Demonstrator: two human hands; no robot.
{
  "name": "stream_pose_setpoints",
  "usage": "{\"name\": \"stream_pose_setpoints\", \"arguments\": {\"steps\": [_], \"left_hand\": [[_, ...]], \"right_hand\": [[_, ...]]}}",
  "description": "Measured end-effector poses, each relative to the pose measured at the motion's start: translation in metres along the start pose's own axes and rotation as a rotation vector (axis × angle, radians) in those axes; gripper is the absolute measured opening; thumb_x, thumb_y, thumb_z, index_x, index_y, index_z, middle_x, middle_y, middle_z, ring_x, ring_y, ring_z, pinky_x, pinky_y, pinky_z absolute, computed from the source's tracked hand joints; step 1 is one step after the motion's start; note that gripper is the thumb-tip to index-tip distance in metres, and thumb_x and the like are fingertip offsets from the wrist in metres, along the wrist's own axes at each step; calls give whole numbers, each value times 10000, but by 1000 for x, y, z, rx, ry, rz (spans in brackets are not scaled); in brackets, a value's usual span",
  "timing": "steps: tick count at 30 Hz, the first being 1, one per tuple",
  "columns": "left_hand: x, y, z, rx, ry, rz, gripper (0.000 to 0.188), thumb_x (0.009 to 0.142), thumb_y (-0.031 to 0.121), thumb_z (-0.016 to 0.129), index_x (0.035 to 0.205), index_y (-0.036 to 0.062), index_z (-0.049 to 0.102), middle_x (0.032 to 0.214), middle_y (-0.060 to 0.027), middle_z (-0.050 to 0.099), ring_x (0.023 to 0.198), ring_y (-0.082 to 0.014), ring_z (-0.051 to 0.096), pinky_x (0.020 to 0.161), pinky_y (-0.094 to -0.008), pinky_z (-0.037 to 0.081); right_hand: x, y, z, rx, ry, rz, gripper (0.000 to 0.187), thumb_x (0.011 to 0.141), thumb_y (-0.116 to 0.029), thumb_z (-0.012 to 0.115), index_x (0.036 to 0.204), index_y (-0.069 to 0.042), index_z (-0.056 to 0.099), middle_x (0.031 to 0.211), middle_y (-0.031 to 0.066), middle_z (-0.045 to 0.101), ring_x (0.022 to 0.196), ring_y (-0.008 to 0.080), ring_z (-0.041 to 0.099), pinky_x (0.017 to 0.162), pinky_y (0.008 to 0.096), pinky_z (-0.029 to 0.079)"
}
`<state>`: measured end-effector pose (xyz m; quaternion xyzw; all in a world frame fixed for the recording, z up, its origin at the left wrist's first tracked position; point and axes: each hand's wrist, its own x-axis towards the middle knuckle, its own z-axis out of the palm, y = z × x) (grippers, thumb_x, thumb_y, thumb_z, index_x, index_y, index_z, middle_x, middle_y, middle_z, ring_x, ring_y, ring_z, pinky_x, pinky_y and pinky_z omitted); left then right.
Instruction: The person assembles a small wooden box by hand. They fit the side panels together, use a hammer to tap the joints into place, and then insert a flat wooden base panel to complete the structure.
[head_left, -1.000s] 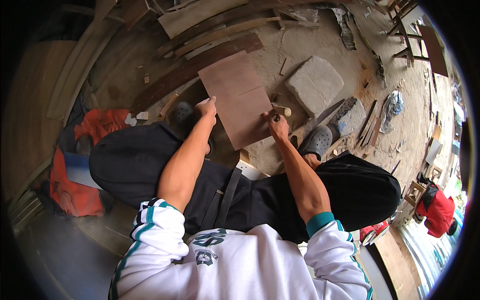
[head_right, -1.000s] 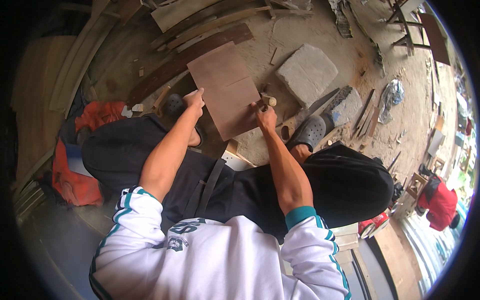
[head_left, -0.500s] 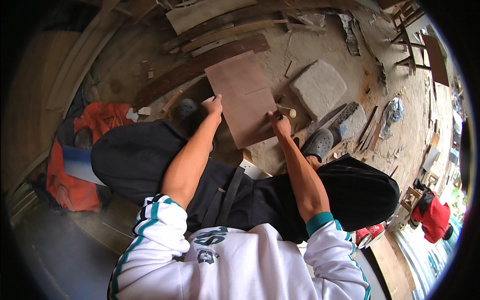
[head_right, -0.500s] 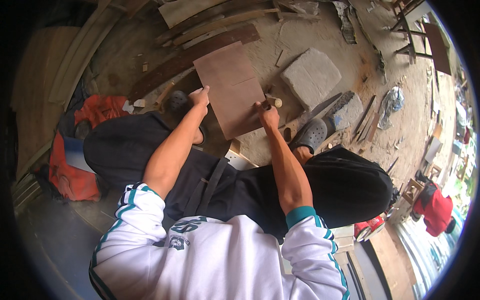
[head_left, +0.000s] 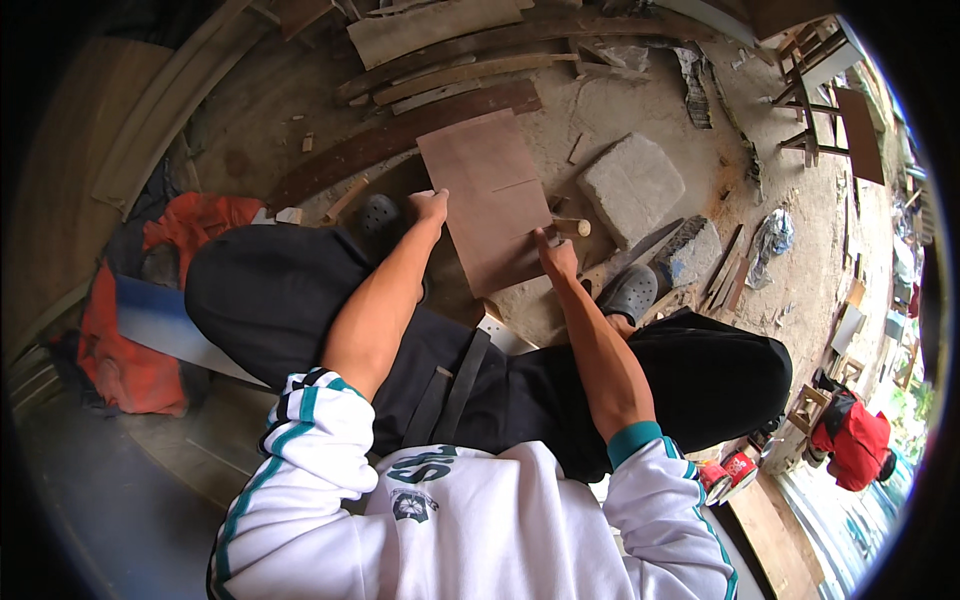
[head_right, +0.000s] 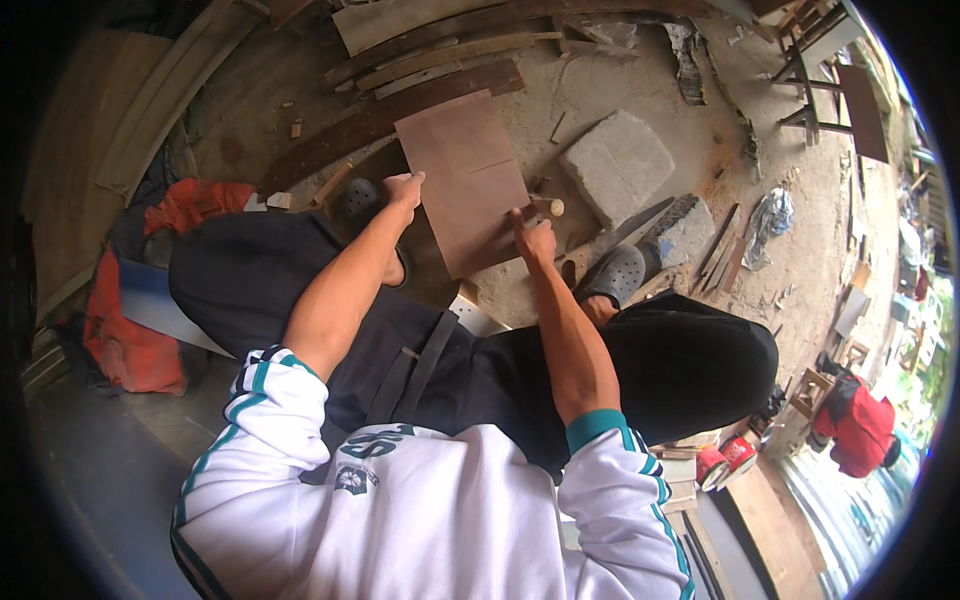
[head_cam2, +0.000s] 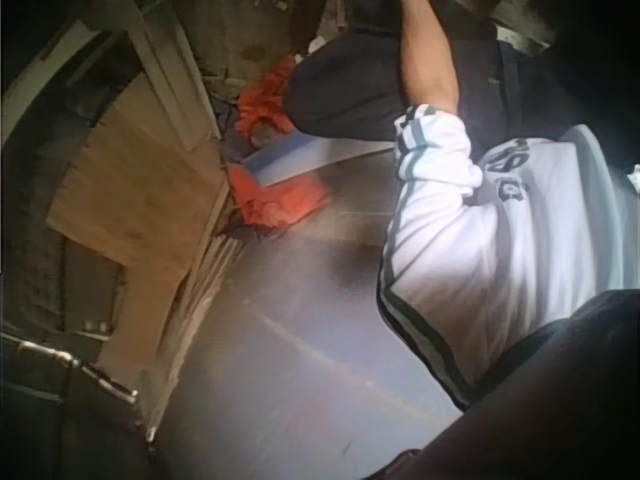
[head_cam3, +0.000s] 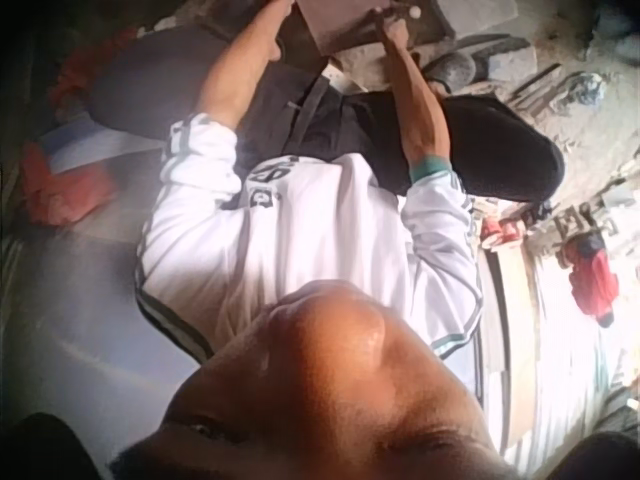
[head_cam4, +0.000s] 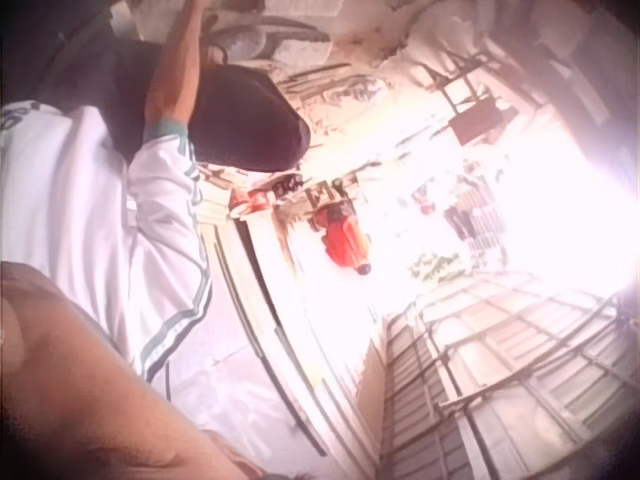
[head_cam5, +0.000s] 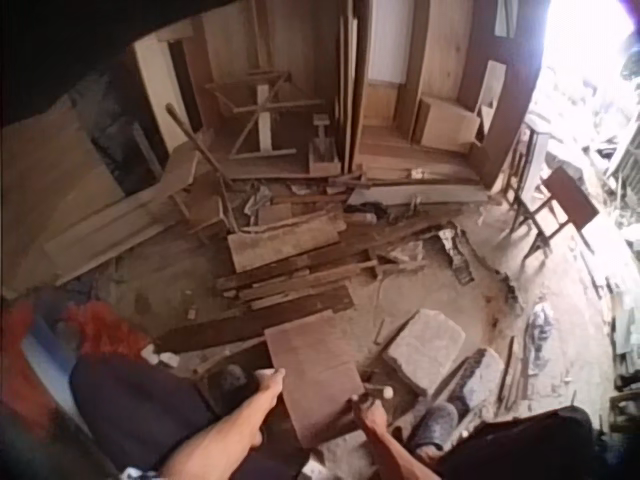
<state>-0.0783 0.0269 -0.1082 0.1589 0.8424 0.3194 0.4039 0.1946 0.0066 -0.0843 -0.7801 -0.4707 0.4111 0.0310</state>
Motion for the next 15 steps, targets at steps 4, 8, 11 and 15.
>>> {"name": "stream_pose_setpoints", "arguments": {"steps": [4, 8, 11, 15], "left_hand": [[-10, -11, 8, 17, 81, 96, 279, 778, 203, 691, 730, -68, 645, 633, -89, 650, 615, -158, 615, 607, -377, 472], [-15, -22, 19, -98, 175, 136, 234, 778, 168, 698, 776, -63, 665, 695, -96, 682, 648, -160, 634, 625, -353, 481], [-33, -18, 26, -50, 156, 63, 225, 775, 147, 722, 884, -50, 710, 816, -94, 721, 743, -169, 665, 705, -340, 507], [-24, -23, 31, -66, 198, 67, 210, 754, 110, 705, 887, -53, 710, 836, -121, 729, 779, -190, 683, 726, -344, 512]], "right_hand": [[-10, 13, -5, -81, -8, 24, 718, 834, -569, 640, 1246, 9, 534, 1221, 273, 599, 1167, 398, 566, 977, 434, 440], [-40, 5, -11, -229, 140, -29, 624, 841, -509, 648, 1171, 11, 547, 1188, 269, 607, 1132, 420, 569, 949, 466, 454], [-58, -4, -26, -380, 176, -175, 493, 853, -439, 649, 1071, -3, 573, 1119, 245, 630, 1080, 416, 586, 902, 475, 476], [-63, -43, -29, -263, -75, -460, 394, 849, -375, 674, 960, -1, 618, 975, 242, 652, 959, 401, 631, 820, 453, 508]]}}
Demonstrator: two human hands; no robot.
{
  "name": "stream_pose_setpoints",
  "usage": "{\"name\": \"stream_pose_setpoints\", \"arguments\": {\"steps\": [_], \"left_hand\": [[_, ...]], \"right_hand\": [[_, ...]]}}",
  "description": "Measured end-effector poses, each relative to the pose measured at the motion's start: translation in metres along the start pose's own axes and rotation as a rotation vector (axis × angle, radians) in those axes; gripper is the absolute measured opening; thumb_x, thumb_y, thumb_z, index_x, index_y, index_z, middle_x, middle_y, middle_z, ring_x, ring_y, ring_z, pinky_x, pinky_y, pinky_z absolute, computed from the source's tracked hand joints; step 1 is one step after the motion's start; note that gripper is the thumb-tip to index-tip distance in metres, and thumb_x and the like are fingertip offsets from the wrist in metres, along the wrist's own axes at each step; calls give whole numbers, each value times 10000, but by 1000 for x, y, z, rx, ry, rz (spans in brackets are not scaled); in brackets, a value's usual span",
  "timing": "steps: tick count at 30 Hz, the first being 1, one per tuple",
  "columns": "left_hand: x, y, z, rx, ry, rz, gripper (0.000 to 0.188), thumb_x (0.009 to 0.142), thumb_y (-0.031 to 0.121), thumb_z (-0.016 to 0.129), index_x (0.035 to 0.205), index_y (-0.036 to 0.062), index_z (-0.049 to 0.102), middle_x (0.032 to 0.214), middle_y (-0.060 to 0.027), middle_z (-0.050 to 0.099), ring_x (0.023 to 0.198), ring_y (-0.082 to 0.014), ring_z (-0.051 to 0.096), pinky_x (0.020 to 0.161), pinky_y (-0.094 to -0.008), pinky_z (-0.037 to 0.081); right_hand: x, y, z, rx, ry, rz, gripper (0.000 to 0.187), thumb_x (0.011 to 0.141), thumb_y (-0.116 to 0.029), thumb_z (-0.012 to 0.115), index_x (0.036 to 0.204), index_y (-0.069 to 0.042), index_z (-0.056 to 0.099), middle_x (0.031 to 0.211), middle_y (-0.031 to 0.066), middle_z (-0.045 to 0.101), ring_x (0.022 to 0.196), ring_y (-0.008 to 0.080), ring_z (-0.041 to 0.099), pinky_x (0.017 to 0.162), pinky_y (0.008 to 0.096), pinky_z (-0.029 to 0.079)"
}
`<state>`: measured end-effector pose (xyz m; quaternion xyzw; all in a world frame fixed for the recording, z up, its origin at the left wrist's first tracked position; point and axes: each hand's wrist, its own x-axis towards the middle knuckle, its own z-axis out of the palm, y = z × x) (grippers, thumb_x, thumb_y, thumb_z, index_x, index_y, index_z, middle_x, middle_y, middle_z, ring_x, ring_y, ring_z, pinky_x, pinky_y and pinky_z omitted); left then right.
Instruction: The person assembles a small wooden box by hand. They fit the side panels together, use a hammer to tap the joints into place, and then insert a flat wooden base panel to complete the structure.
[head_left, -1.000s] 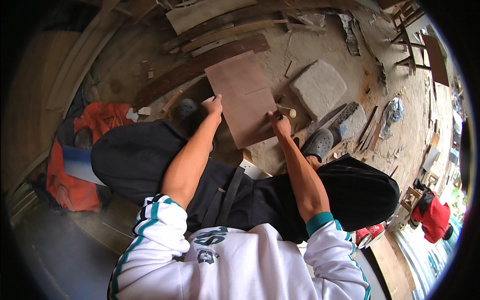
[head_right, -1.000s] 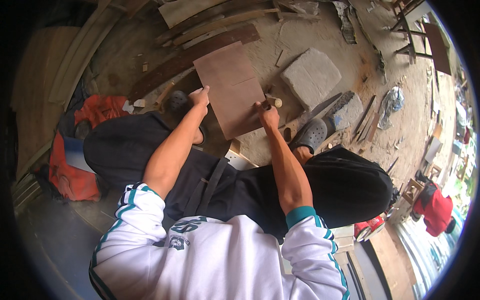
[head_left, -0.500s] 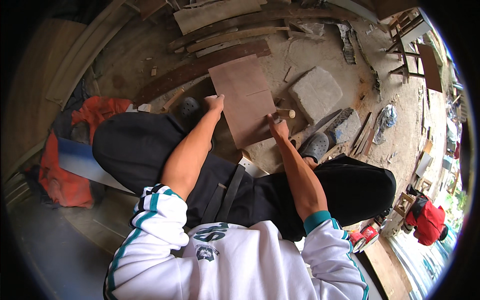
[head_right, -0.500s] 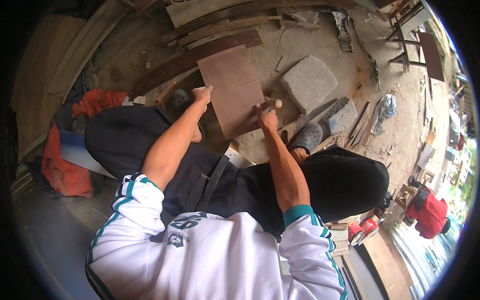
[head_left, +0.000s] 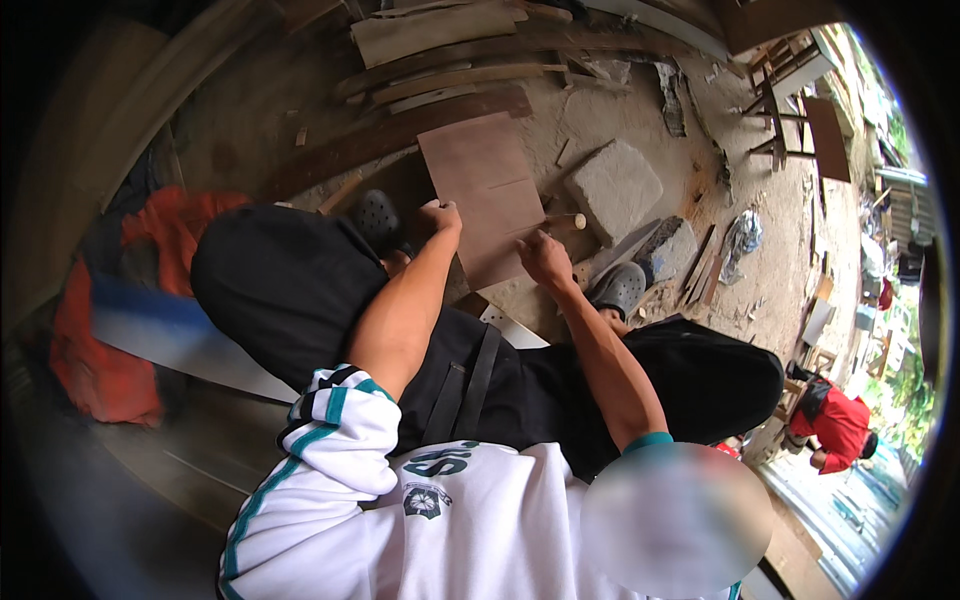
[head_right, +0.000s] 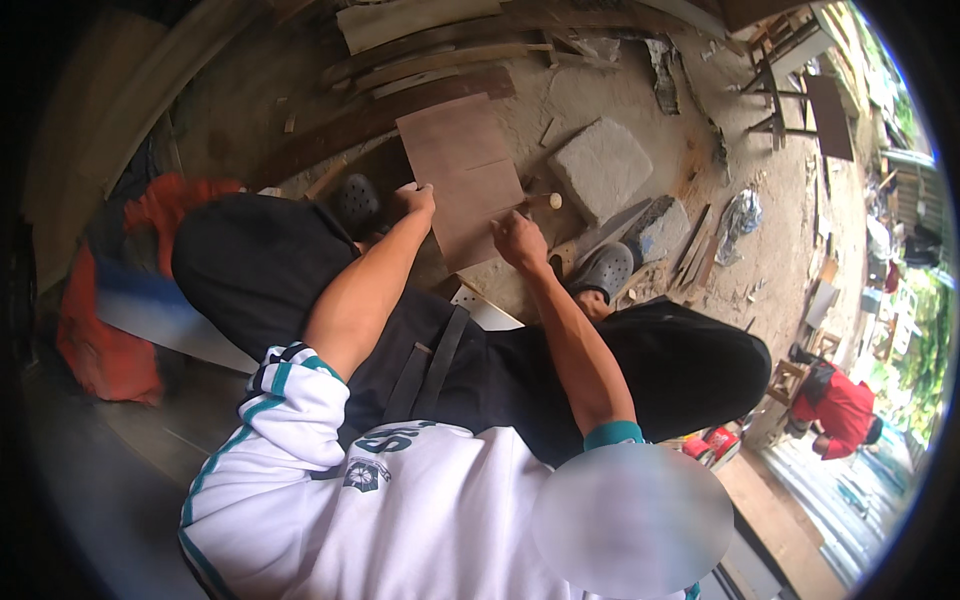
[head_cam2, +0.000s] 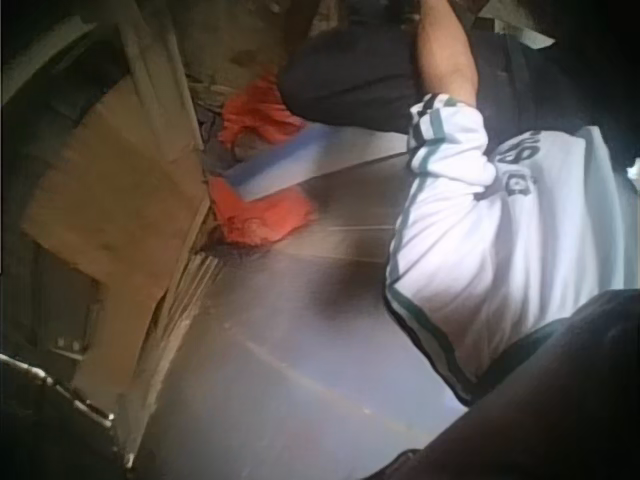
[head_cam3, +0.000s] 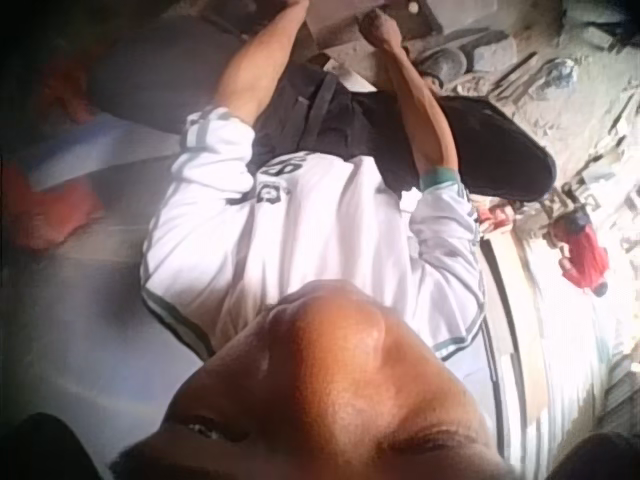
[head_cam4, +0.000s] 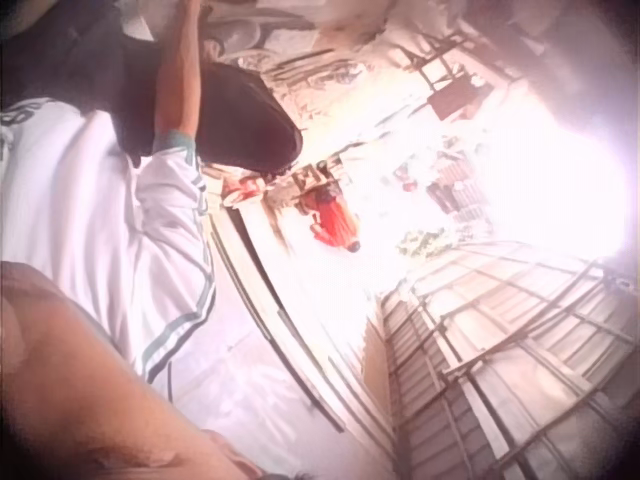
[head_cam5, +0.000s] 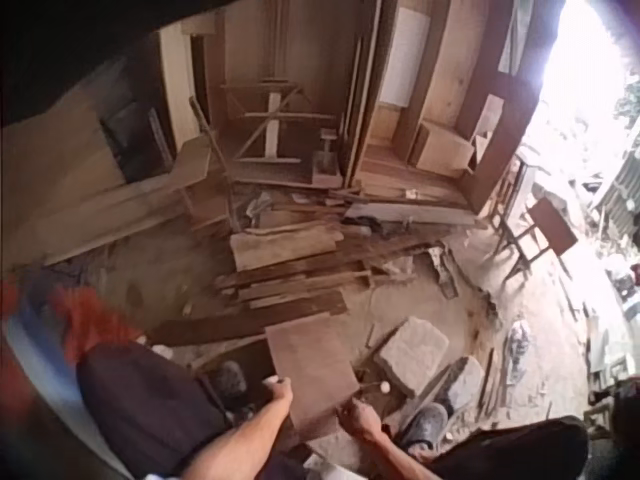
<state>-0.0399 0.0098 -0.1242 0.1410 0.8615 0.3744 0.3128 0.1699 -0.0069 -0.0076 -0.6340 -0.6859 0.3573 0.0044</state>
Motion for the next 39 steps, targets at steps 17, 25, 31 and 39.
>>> {"name": "stream_pose_setpoints", "arguments": {"steps": [17, 25, 31, 39], "left_hand": [[5, -24, 20, -73, 85, 190, 81, 686, 18, 633, 702, -38, 575, 608, -86, 590, 603, -151, 571, 575, -345, 447], [-7, 5, 16, -241, -26, -119, 436, 731, 116, 730, 1100, -18, 542, 1084, -162, 603, 965, -226, 588, 844, -377, 473], [37, 80, 2, 444, -16, 847, 776, 795, 386, 738, 1379, 5, 397, 1446, -236, 345, 1366, -402, 271, 1150, -479, 224], [91, 161, 22, 884, -563, 739, 729, 790, 545, 692, 1262, 9, 544, 1260, -218, 564, 1204, -362, 518, 1020, -427, 415]], "right_hand": [[134, 13, 0, 14, -88, 210, 513, 771, -395, 741, 1059, 23, 665, 1056, 225, 683, 1027, 355, 654, 890, 422, 509], [131, 8, 6, -13, 45, 246, 445, 777, -369, 750, 975, 27, 704, 983, 234, 694, 958, 370, 669, 859, 442, 515], [112, -10, 23, -6, 201, 312, 454, 803, -322, 719, 1064, 29, 598, 1136, 248, 574, 1073, 425, 570, 911, 485, 485], [96, -14, 35, 111, 381, 218, 479, 773, -212, 759, 1124, 1, 513, 1087, 221, 542, 1022, 417, 541, 838, 501, 462]]}}
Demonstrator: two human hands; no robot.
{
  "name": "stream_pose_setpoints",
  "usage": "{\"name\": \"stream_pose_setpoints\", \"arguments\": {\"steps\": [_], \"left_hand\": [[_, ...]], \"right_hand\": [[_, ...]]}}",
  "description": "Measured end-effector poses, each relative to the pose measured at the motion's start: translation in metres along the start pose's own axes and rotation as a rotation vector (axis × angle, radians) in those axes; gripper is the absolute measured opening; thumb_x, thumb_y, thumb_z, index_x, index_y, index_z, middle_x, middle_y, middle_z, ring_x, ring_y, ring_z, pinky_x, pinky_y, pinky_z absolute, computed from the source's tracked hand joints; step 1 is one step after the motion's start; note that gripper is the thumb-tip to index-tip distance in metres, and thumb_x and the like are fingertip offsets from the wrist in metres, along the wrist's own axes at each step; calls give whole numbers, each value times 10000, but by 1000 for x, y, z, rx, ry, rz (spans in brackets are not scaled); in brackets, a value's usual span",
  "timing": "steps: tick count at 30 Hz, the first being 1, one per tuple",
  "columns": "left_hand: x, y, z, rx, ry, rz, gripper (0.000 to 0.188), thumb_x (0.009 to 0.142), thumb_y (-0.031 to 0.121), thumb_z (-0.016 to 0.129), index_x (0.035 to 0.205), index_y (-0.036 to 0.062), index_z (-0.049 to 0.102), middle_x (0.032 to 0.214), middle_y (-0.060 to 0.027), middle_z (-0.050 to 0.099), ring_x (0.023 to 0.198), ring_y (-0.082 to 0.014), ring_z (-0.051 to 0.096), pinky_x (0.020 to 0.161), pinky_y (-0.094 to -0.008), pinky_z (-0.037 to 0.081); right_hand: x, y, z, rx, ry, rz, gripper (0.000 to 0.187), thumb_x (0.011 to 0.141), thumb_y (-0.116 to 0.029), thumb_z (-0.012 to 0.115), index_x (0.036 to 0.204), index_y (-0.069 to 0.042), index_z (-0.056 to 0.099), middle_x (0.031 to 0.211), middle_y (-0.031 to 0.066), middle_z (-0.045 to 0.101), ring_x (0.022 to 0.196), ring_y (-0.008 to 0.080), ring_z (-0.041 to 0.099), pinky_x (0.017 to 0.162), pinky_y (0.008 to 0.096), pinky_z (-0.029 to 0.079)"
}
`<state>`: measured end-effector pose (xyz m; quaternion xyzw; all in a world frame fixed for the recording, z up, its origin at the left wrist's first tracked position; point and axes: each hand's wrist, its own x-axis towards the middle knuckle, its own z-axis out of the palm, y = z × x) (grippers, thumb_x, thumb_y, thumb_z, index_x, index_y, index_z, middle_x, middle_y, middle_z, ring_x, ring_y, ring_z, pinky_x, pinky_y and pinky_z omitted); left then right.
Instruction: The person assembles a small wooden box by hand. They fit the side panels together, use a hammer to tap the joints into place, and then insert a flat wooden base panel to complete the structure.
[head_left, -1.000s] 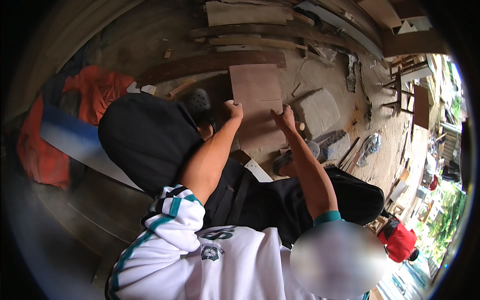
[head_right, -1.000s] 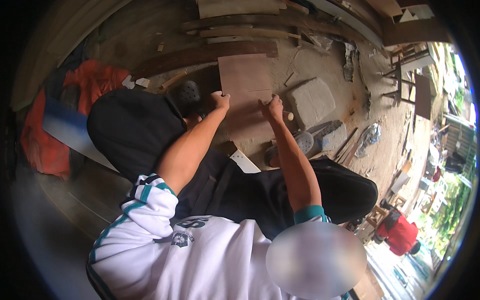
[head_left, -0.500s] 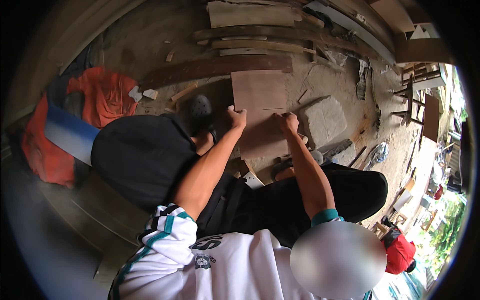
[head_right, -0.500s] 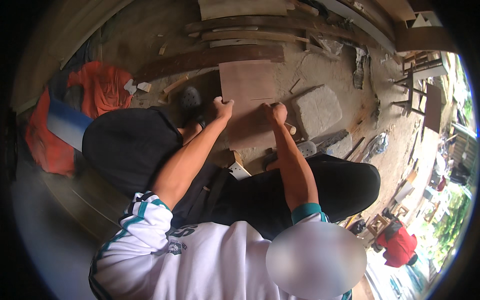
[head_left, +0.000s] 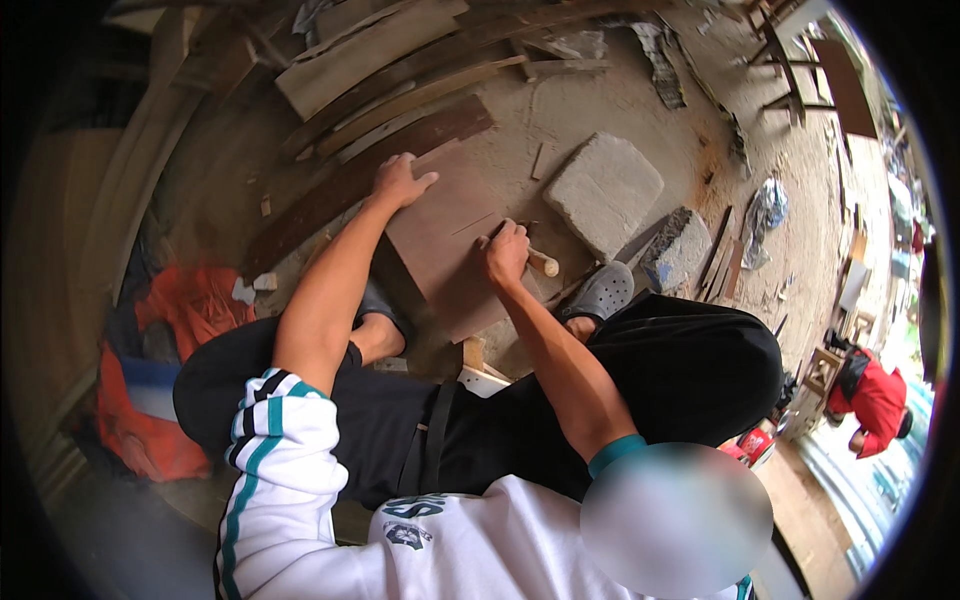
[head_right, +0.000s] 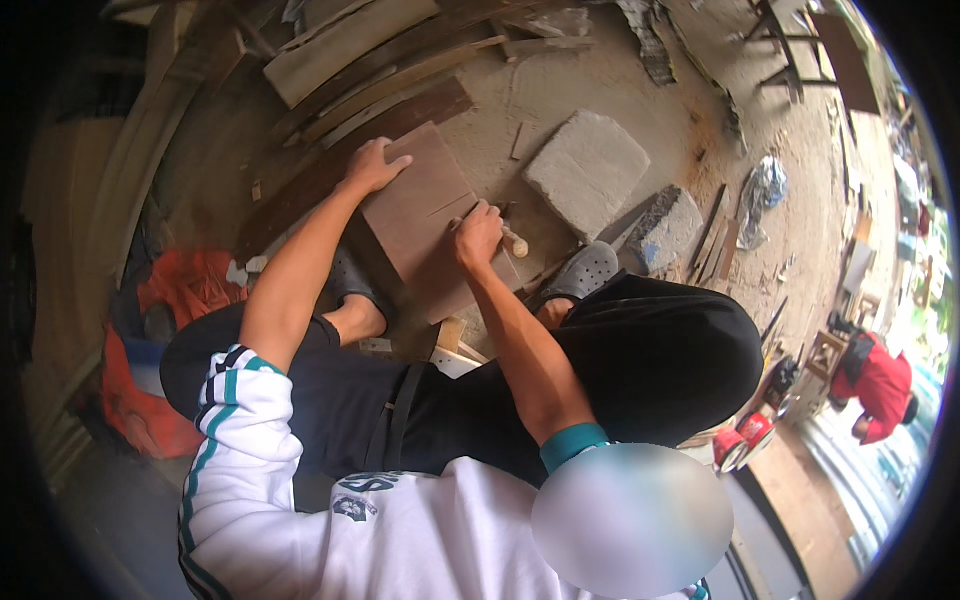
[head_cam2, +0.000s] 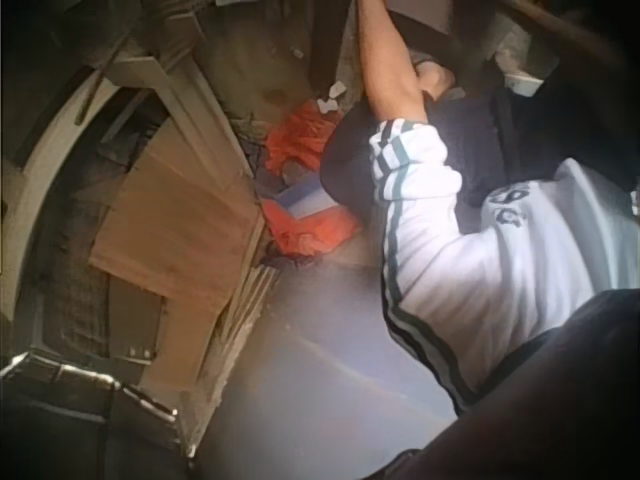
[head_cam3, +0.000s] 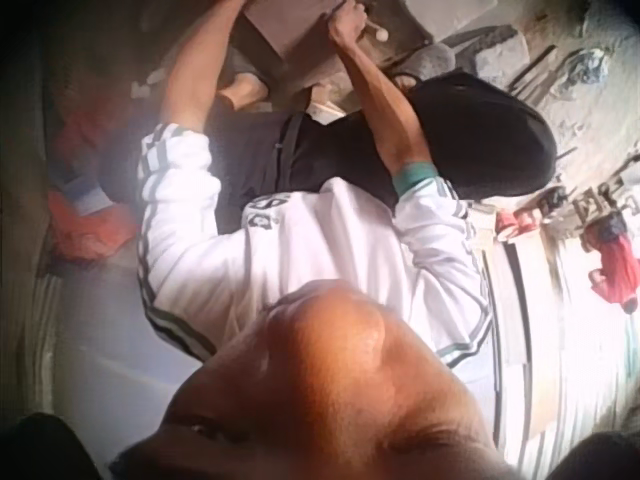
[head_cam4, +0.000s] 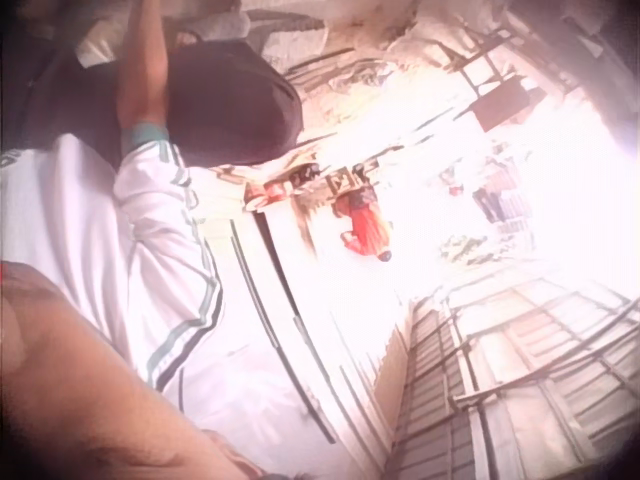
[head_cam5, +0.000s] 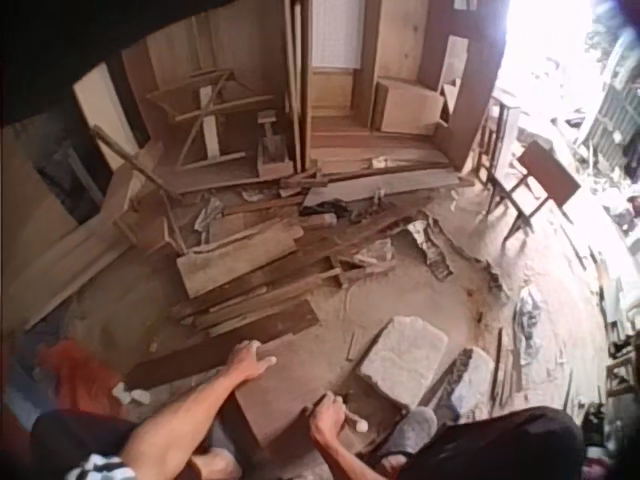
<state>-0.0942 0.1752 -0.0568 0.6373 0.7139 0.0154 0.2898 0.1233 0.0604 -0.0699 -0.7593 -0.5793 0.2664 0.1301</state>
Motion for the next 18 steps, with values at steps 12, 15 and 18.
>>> {"name": "stream_pose_setpoints", "arguments": {"steps": [12, 15, 18], "left_hand": [[-5, 30, 5, 137, 7, -130, 847, 781, 678, 608, 1325, 44, 463, 1342, -238, 460, 1244, -427, 444, 1040, -546, 347], [-5, 59, 22, 170, 102, -297, 951, 750, 739, 590, 1356, 28, 408, 1376, -258, 400, 1288, -449, 375, 1087, -587, 254], [0, 78, 28, 210, 165, -363, 973, 724, 746, 614, 1326, 7, 415, 1331, -259, 418, 1289, -441, 366, 1114, -565, 205]], "right_hand": [[-6, -7, 0, 138, 61, 47, 536, 739, -145, 743, 1210, -30, 515, 1109, 166, 546, 1047, 367, 517, 884, 465, 427], [-5, -10, -1, 166, 35, 84, 521, 730, -122, 741, 1183, -25, 502, 1112, 157, 540, 1084, 351, 494, 926, 451, 391], [-7, -9, -4, 163, 79, 61, 540, 744, -131, 730, 1223, -18, 509, 1121, 170, 540, 1063, 366, 508, 903, 463, 412]]}}
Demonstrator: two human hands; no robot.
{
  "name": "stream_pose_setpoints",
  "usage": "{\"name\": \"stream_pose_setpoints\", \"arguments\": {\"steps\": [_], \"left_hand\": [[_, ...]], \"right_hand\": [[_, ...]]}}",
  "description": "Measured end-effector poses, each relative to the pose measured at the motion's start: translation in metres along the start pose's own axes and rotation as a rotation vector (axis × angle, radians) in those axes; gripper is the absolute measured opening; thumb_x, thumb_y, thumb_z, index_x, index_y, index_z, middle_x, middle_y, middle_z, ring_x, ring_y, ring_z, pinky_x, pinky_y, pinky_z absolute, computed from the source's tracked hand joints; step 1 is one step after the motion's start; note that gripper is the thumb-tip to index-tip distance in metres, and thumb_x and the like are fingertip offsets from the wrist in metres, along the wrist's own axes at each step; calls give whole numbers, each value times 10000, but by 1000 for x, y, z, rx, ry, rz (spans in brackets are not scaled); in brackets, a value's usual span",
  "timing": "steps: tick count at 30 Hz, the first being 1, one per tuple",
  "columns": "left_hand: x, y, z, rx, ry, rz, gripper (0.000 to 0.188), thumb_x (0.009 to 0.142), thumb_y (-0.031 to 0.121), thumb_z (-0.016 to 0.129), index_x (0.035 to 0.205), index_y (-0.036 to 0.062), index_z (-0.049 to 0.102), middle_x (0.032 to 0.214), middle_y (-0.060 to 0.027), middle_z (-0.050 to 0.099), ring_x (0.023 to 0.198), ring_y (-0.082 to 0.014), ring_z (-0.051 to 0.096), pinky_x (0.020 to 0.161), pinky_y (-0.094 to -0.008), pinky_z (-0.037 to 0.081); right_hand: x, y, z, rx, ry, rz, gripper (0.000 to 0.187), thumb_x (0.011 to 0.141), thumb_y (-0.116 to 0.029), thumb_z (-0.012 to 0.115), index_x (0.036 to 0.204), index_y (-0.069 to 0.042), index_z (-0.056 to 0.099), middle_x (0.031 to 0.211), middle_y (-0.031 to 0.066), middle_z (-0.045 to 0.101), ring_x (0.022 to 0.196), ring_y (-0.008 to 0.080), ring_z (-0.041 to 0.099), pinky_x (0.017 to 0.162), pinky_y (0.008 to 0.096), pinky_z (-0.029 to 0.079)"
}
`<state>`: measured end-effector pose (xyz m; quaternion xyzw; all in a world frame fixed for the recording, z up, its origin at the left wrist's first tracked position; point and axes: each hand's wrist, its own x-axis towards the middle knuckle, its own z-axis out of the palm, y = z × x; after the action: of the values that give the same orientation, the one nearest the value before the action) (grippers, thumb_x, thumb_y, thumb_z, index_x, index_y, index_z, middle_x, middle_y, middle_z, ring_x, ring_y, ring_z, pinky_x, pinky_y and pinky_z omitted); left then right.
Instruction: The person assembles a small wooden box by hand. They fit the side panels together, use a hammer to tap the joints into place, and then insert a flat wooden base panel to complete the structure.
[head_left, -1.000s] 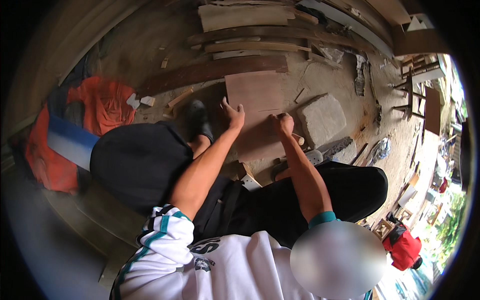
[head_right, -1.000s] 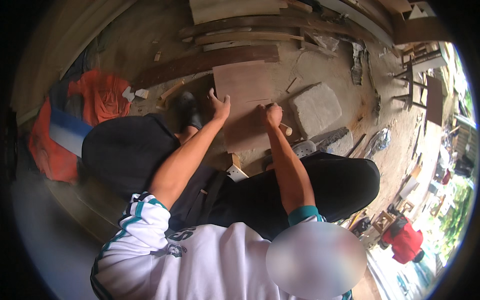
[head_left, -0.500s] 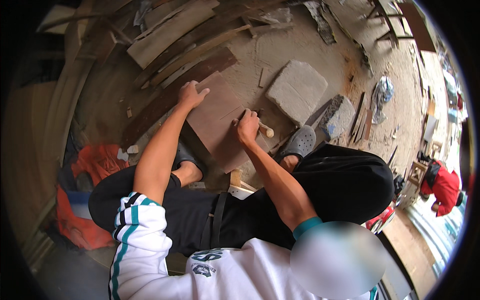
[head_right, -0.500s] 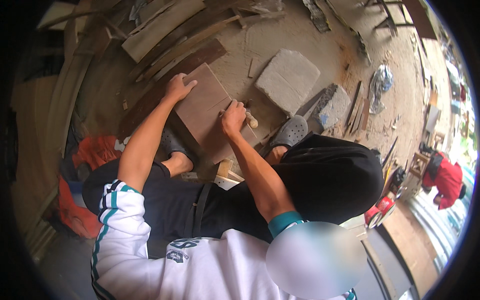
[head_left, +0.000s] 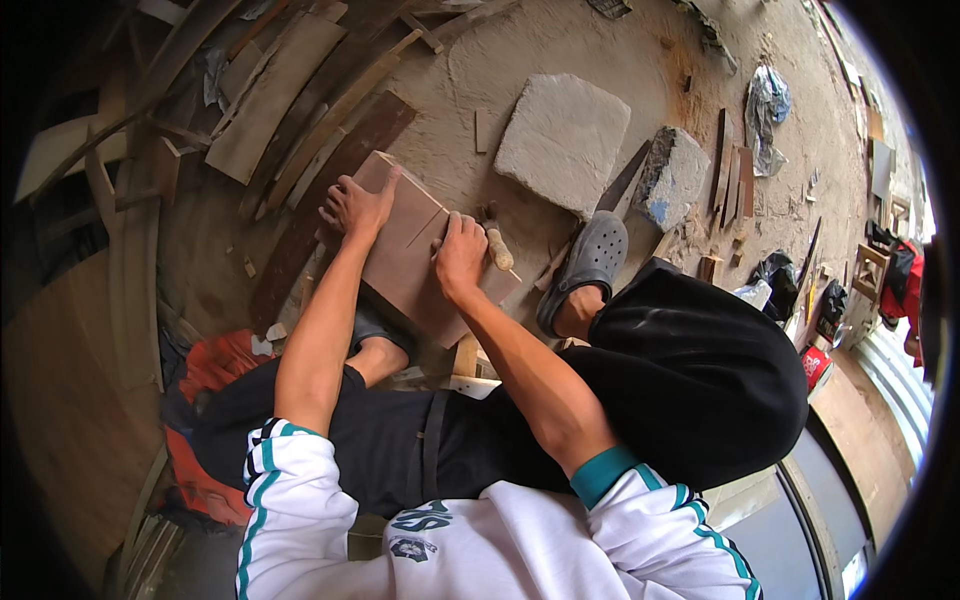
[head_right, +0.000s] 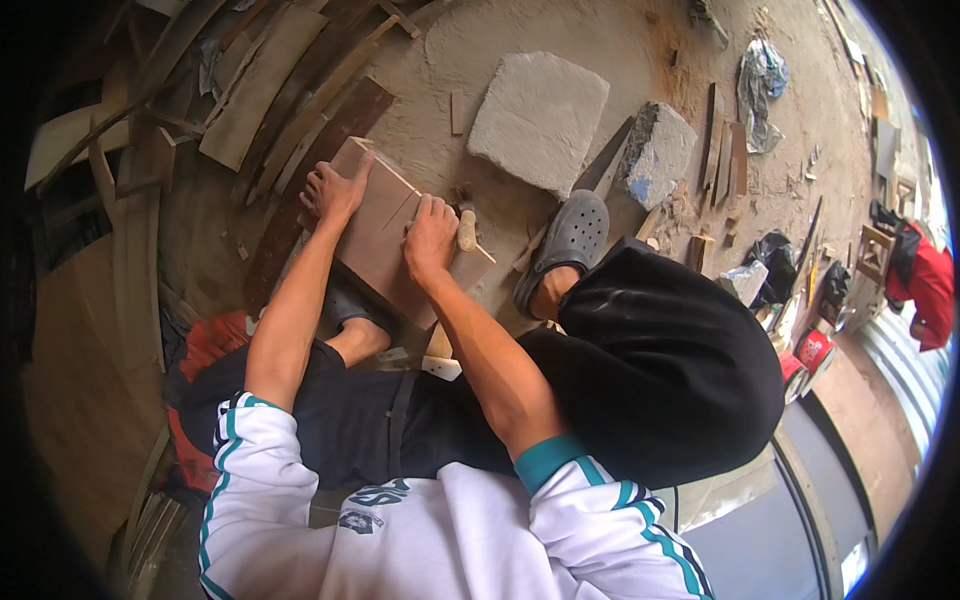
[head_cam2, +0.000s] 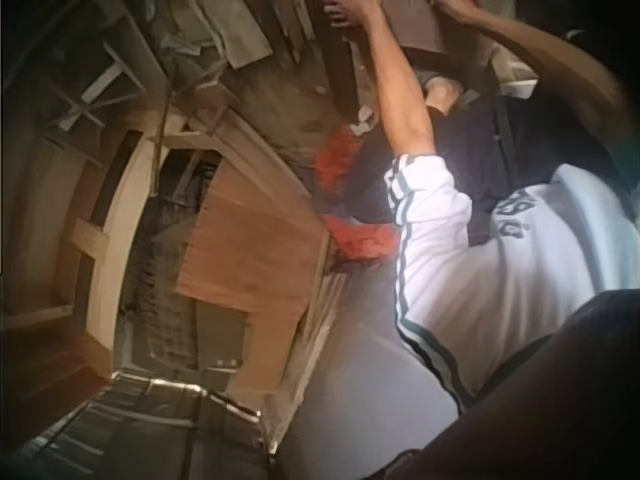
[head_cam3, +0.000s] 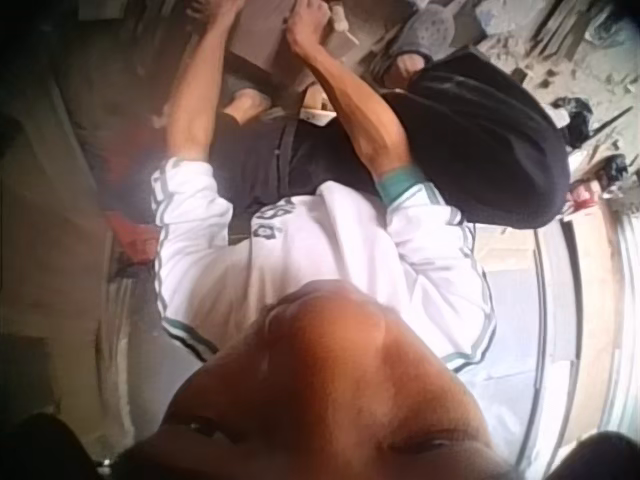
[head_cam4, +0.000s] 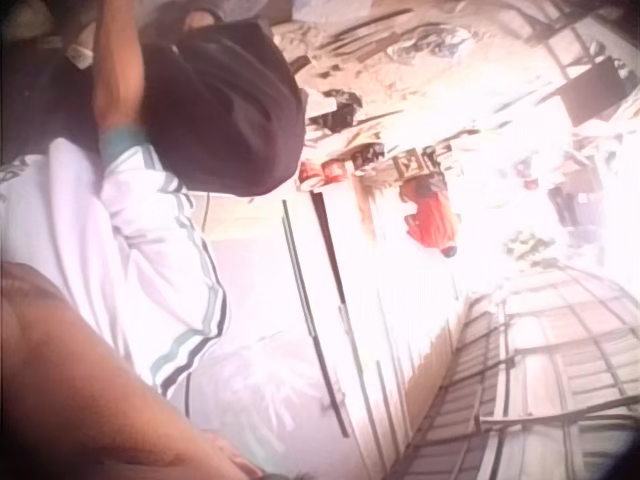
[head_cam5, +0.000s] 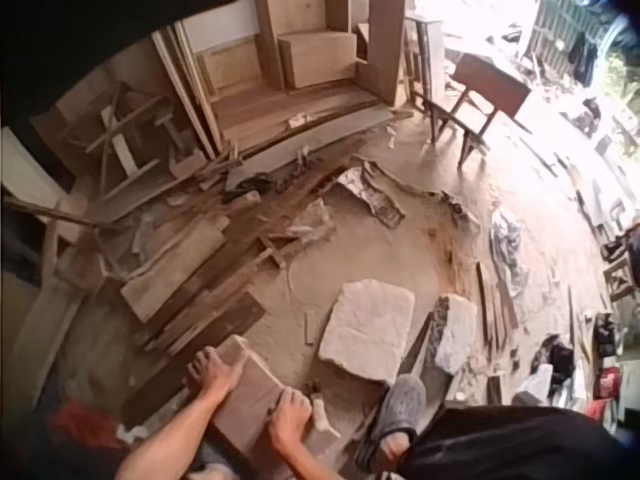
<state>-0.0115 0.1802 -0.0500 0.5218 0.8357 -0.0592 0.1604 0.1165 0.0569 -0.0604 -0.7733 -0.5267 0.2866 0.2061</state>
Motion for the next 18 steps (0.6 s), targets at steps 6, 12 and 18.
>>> {"name": "stream_pose_setpoints", "arguments": {"steps": [6, 12, 18], "left_hand": [[5, 18, 11, -100, 136, 181, 838, 702, 593, 701, 1245, 4, 454, 1246, -222, 470, 1240, -400, 408, 1062, -514, 289], [4, 35, 2, 31, 56, 124, 802, 700, 547, 703, 1251, 7, 483, 1278, -218, 467, 1236, -396, 413, 1040, -494, 331], [30, -28, -15, -316, 50, 155, 811, 797, 492, 690, 1345, -44, 426, 1408, -255, 391, 1323, -376, 378, 1085, -463, 317]], "right_hand": [[1, 3, 1, 33, -3, -4, 547, 759, -132, 727, 1237, 5, 498, 1125, 182, 526, 1060, 370, 501, 906, 457, 406], [2, -1, -4, 31, -24, 70, 527, 732, -115, 754, 1182, 8, 508, 1055, 172, 531, 1036, 358, 506, 918, 448, 397], [5, -4, -5, 15, -63, 88, 430, 731, -122, 755, 1079, -13, 527, 1047, 174, 532, 1007, 364, 516, 870, 461, 414]]}}
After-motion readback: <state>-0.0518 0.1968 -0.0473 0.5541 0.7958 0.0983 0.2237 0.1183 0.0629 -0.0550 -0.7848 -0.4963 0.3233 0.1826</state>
